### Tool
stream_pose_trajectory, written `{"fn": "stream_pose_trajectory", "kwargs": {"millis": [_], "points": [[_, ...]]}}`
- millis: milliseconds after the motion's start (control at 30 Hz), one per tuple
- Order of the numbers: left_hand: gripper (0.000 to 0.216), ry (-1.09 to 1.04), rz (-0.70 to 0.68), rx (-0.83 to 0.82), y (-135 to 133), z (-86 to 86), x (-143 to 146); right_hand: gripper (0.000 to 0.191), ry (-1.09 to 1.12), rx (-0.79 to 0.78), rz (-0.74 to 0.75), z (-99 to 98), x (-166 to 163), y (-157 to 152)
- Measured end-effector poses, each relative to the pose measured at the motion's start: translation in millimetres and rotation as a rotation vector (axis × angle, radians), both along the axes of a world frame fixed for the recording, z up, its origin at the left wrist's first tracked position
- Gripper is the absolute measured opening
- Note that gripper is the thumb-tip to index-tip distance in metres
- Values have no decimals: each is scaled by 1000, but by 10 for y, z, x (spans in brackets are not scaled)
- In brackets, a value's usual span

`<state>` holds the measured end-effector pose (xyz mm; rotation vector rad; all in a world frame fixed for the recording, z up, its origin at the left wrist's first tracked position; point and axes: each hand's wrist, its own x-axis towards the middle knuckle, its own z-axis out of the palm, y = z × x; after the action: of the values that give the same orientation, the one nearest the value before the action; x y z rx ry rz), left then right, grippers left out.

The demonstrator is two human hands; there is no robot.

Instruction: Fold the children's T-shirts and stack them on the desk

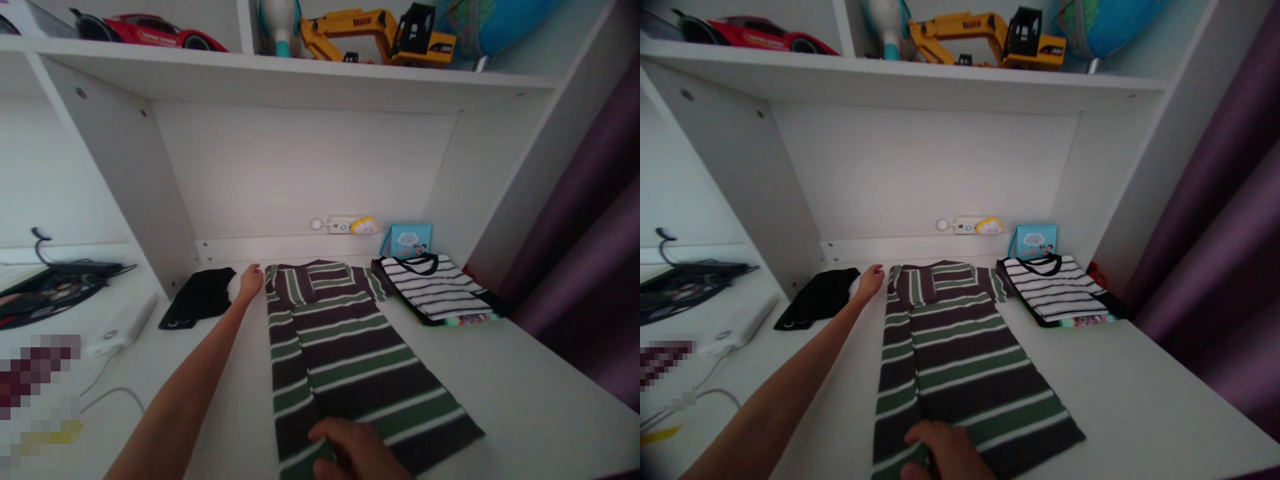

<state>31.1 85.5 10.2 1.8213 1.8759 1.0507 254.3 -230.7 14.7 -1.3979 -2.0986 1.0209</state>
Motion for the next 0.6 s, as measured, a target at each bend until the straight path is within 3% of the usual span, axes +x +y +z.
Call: {"fn": "stream_pose_trajectory", "kwargs": {"millis": [100, 233, 400, 500, 600], "points": [[33, 50, -17, -36, -57, -122, -64, 23, -176, 66, -13, 299, 79, 287], [34, 87, -59, 3, -170, -301, -9, 19, -410, 215, -114, 440, 133, 1241], [35, 140, -56, 60, -172, -391, 11, 25, -427, 242, -370, 289, 17, 2453], [39, 233, -57, 80, -130, -412, -11, 28, -419, 231, -493, 134, -142, 2810], [41, 336, -49, 79, -112, -423, -14, 31, -409, 221, -562, -17, -298, 2954]]}}
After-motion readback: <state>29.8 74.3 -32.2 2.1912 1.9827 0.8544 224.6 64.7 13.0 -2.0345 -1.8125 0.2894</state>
